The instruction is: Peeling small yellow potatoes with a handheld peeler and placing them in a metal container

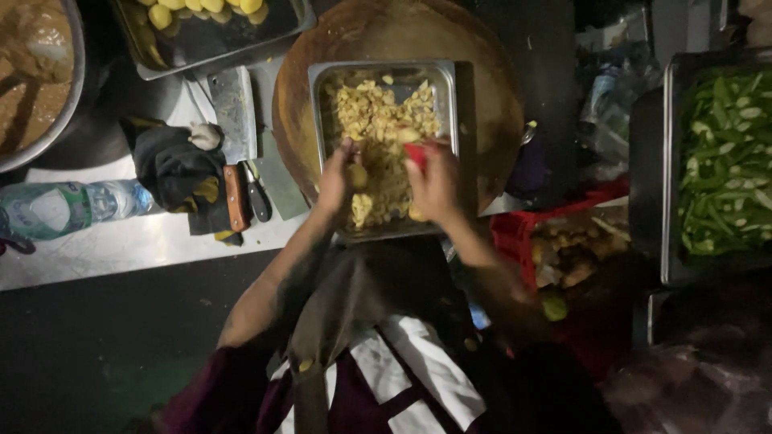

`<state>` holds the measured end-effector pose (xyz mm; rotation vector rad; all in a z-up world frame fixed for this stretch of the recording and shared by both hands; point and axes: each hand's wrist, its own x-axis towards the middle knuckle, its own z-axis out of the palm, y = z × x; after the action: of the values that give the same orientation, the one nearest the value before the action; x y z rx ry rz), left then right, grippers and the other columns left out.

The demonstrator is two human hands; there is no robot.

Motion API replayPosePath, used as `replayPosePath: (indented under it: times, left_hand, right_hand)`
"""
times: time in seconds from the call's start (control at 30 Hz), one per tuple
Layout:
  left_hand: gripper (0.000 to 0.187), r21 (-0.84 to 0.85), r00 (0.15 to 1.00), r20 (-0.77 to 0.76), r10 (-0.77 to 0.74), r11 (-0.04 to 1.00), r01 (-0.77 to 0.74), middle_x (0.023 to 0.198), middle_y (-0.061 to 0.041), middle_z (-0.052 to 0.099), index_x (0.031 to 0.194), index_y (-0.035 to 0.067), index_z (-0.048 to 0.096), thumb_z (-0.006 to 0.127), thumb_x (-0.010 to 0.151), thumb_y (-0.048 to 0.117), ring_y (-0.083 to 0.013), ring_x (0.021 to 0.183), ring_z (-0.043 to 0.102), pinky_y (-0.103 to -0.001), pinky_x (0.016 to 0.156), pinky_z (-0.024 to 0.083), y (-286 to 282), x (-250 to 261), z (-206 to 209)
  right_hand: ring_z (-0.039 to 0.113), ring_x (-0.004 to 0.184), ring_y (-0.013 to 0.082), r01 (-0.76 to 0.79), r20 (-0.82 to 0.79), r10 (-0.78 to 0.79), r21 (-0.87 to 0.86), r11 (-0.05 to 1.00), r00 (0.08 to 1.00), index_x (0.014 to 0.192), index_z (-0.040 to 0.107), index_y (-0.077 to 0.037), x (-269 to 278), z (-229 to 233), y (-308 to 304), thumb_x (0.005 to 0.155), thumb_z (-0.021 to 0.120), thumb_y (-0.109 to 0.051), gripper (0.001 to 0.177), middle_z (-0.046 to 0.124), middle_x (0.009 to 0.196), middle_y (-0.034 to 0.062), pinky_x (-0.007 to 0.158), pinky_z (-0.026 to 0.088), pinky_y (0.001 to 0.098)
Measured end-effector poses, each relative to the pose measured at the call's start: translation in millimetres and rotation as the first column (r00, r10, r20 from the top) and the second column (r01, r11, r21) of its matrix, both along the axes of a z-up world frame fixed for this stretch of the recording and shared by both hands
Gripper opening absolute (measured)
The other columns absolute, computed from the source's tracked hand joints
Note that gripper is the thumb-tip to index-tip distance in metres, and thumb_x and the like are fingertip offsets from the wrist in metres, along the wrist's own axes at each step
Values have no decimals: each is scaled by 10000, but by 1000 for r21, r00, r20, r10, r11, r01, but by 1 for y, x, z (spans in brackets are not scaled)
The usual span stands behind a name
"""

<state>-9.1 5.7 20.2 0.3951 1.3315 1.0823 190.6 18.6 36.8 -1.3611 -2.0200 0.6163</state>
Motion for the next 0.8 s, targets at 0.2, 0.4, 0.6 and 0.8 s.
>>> replayPosePath:
  times: [0.2, 0.4, 0.6, 0.8]
  left_hand:
    - [337, -230, 964, 150, 219, 956, -181, 1058, -280, 705, 1061, -34, 732, 685, 922, 271, -388, 979, 730, -510, 820, 637, -11, 1, -56]
    - [378, -77, 859, 454, 236, 971, -226, 1184, -295, 650, 1296, -50, 605, 561, 1032, 218, -406, 1048, 666, -565, 955, 550, 0, 29, 3]
    - [716, 169, 867, 488, -106, 985, 25, 1413, -194, 530, 1611, 63, 293, 618, 979, 161, -307, 1192, 567, -522, 1085, 473, -21, 6, 14]
    - [387, 188, 853, 520, -47, 980, -61, 995, -168, 676, 1318, 14, 565, 672, 993, 195, -285, 859, 690, -361, 644, 610, -22, 1, -8]
  right_hand:
    - [662, 953, 522, -31, 26, 37, -192, 981, 999, 1270, 590, -65, 12, -30, -23, 971, 626, -146, 312, 650, 1034, 331, 798, 533, 536]
    - [679, 858, 196, -103, -466, -93, -379, 920, 880, 1203, 695, -73, -23, -40, -10, 835, 878, -176, 424, 746, 971, 150, 766, 558, 370]
    - [673, 654, 142, -59, -618, -305, -497, 866, 725, 1115, 699, -28, -28, -56, -15, 826, 891, -132, 363, 716, 790, 110, 595, 578, 302]
    - [709, 678, 188, -217, -664, -87, -362, 907, 743, 1048, 676, -19, -12, 2, -8, 976, 699, -72, 93, 720, 866, 129, 595, 605, 340]
